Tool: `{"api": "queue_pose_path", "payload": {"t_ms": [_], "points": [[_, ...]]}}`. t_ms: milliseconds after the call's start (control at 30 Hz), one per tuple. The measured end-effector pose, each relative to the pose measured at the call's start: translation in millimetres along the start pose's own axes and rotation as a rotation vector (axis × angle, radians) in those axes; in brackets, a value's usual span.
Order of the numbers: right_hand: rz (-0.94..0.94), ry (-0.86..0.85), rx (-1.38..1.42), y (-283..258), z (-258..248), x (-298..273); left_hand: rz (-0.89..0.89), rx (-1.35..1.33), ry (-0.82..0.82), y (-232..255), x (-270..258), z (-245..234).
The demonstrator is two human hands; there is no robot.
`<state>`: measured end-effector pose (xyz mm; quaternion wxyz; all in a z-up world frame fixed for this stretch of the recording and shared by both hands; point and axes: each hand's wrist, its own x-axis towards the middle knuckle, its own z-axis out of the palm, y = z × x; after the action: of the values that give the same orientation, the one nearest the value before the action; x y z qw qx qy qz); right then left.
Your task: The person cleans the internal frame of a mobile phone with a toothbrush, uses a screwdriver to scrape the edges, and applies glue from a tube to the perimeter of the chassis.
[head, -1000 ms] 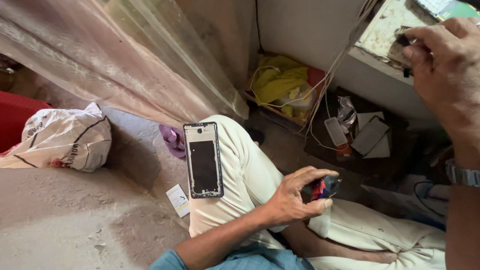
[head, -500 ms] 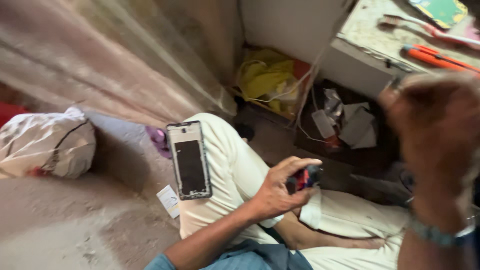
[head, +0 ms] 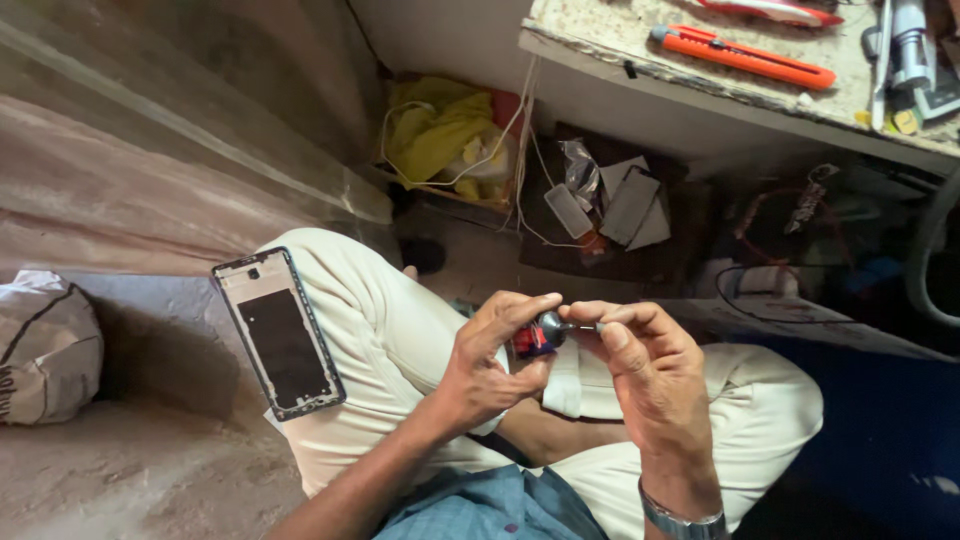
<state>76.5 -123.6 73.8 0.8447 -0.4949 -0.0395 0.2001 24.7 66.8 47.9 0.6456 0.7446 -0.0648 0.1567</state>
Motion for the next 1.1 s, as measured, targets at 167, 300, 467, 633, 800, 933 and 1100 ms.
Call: {"api": "queue_pose_path", "payload": {"t_ms": [167,300,467,633,800,933,1100], "points": [[0.01,0.037,-0.019,0,2,-1,-0.056,-0.002,-0.011,0,-3,0],[0.012,0.049,-0.058,-2,5,-1,-0.046,0.0,-0.015,1,-4,-1],[0.014,0.053,-0.064,-3,8,-1,-0.064,-0.014,-0.025,1,-4,-2],[0.027,0.072,-0.082,-2,7,-1,-0.06,-0.009,-0.02,1,-4,-1],[0.042,0.096,-0.093,-4,9,0,-0.078,-0.008,-0.032,1,-2,-1],[0.002,0.162,-0.376,-9,10,-1,0.065,0.167,-0.079,0,0,-12],[0.116,0.234,-0.727,-22,9,2,0.123,0.334,-0.137,-7,-3,-15]]}}
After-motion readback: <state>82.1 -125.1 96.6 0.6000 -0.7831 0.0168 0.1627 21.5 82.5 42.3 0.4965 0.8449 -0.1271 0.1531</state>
